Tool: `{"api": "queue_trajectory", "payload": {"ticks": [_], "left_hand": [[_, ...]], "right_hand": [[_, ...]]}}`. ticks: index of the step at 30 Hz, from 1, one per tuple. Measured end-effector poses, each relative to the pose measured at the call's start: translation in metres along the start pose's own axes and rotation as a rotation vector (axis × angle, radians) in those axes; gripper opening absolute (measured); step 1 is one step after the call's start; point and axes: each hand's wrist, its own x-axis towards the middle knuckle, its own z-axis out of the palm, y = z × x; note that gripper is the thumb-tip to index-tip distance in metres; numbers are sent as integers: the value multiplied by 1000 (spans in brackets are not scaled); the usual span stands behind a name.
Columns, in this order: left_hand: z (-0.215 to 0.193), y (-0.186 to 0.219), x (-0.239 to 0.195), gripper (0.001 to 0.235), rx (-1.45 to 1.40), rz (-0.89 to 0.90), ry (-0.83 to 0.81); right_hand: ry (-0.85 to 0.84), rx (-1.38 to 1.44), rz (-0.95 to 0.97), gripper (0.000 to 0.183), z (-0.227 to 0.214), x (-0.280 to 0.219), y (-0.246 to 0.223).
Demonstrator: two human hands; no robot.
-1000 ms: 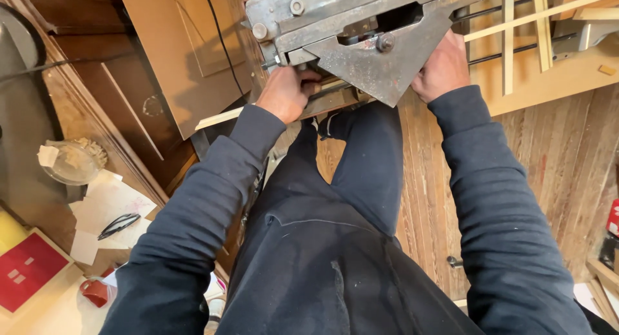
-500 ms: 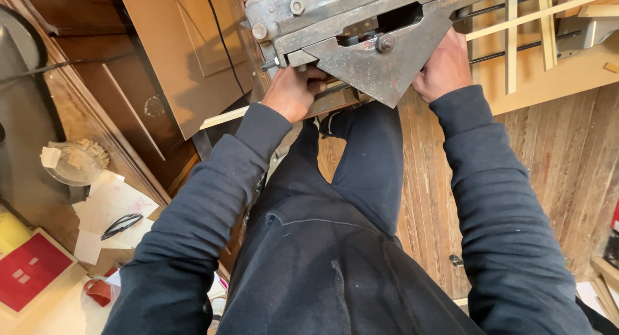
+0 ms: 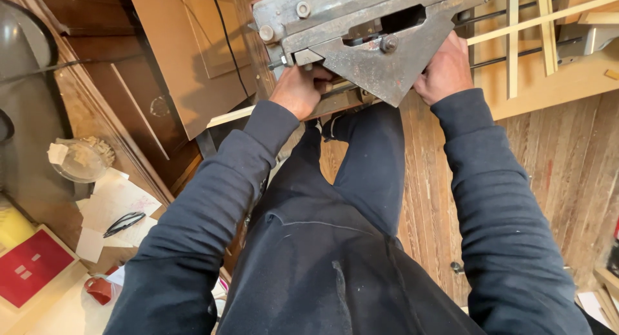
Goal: The person is using a specialized miter cutter and a circular miter saw to cut thin wood strips or frame molding.
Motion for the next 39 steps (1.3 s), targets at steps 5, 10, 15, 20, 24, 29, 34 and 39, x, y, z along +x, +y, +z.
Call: {"api": "queue_trajectory", "payload": {"ticks": [5, 10, 15, 20, 24, 29, 34, 39], "left_hand": [[2, -3, 2, 21, 22, 18, -8], [2, -4, 2, 22, 12, 28, -14], [3, -10, 3, 20, 49, 56, -14], [1, -18, 3, 20, 102, 119, -31], [-14, -1, -1, 23, 91, 38, -88], [-43, -15, -19, 24, 150, -7, -130], [-62, -18, -35, 27, 56, -95, -164], [-54, -25, -47, 23, 214, 87, -64]], "right_hand": [[-4, 2, 28, 27, -4, -1, -5], [-29, -50, 8, 20, -6, -2, -3], [-58, -55, 49, 21, -2, -4, -2], [-53, -73, 16, 23, 4, -5, 6], [11, -80, -22, 25, 3, -6, 2], [13, -90, -37, 33, -6, 1, -7], [-48, -104, 28, 25, -6, 5, -8], [-72, -143, 7, 26, 4, -1, 5]]}}
